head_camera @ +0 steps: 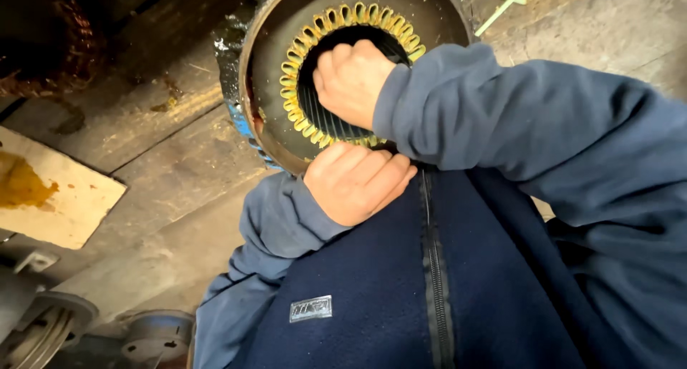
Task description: The person inserts short green rods into the slots of a motor stator using a small metal tool to guide and push them in. The person briefly pauses to interact with another person holding a paper, then resumes inserting rods into the stator.
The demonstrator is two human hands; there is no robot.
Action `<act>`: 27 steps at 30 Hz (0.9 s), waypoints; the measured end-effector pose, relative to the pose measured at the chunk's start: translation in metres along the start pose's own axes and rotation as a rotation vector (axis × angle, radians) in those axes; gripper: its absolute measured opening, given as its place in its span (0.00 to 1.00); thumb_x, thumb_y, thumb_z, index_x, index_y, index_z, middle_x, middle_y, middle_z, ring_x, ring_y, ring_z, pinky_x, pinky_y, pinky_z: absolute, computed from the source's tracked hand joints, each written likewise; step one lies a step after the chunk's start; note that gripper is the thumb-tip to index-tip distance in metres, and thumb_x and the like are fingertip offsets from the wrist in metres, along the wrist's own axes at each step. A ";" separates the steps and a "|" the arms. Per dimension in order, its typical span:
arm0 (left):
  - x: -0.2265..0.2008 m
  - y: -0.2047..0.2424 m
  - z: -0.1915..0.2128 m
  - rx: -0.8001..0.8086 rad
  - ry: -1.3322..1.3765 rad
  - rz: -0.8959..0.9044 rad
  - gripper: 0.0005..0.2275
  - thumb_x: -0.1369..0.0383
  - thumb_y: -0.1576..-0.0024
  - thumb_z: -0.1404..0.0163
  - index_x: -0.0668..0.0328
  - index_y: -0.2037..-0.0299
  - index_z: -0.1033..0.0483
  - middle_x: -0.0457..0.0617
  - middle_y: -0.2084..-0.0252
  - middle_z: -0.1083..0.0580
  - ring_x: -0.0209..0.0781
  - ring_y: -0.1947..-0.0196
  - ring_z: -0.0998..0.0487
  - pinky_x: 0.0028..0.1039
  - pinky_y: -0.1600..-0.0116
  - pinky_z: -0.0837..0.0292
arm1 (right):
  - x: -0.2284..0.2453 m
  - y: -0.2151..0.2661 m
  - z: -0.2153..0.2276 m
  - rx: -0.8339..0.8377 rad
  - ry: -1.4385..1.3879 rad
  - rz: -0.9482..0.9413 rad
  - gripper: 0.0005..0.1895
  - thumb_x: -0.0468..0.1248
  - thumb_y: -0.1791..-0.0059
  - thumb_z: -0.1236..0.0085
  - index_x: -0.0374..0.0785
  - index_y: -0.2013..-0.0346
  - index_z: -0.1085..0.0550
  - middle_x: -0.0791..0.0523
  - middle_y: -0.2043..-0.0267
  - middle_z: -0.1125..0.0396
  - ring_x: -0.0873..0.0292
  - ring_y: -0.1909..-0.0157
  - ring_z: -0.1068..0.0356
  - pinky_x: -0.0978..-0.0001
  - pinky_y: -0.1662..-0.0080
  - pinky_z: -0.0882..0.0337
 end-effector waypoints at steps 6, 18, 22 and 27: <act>0.001 0.002 -0.001 -0.014 -0.016 0.017 0.09 0.67 0.42 0.35 0.58 0.57 0.21 0.41 0.67 0.29 0.38 0.69 0.29 0.29 0.62 0.36 | -0.008 0.008 0.021 -0.051 0.028 0.035 0.09 0.42 0.56 0.46 0.40 0.70 0.25 0.57 0.72 0.35 0.58 0.70 0.34 0.66 0.71 0.38; 0.001 0.003 -0.003 -0.026 -0.031 0.025 0.09 0.66 0.40 0.37 0.57 0.56 0.21 0.39 0.67 0.29 0.35 0.69 0.29 0.28 0.62 0.36 | -0.018 0.027 0.063 -0.171 0.114 0.032 0.08 0.42 0.53 0.45 0.41 0.67 0.26 0.61 0.73 0.39 0.63 0.70 0.36 0.71 0.68 0.40; 0.001 0.003 -0.004 -0.019 -0.041 0.032 0.08 0.66 0.40 0.37 0.56 0.57 0.21 0.39 0.69 0.31 0.35 0.70 0.30 0.28 0.63 0.37 | -0.022 0.038 0.081 -0.211 0.083 0.031 0.10 0.42 0.53 0.46 0.40 0.61 0.24 0.62 0.72 0.40 0.63 0.69 0.37 0.72 0.67 0.41; 0.002 0.003 -0.003 0.010 -0.053 0.030 0.06 0.66 0.41 0.37 0.53 0.60 0.21 0.38 0.70 0.31 0.35 0.71 0.31 0.28 0.64 0.38 | -0.034 0.043 0.130 -0.250 0.045 0.050 0.16 0.43 0.55 0.47 0.39 0.57 0.22 0.62 0.71 0.38 0.64 0.70 0.38 0.73 0.68 0.40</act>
Point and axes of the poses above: each hand's wrist, its own y-axis away from the middle knuckle, its own z-axis out of the back of the hand, x = y × z, the point moved 3 cm from there along -y, towards the middle knuckle
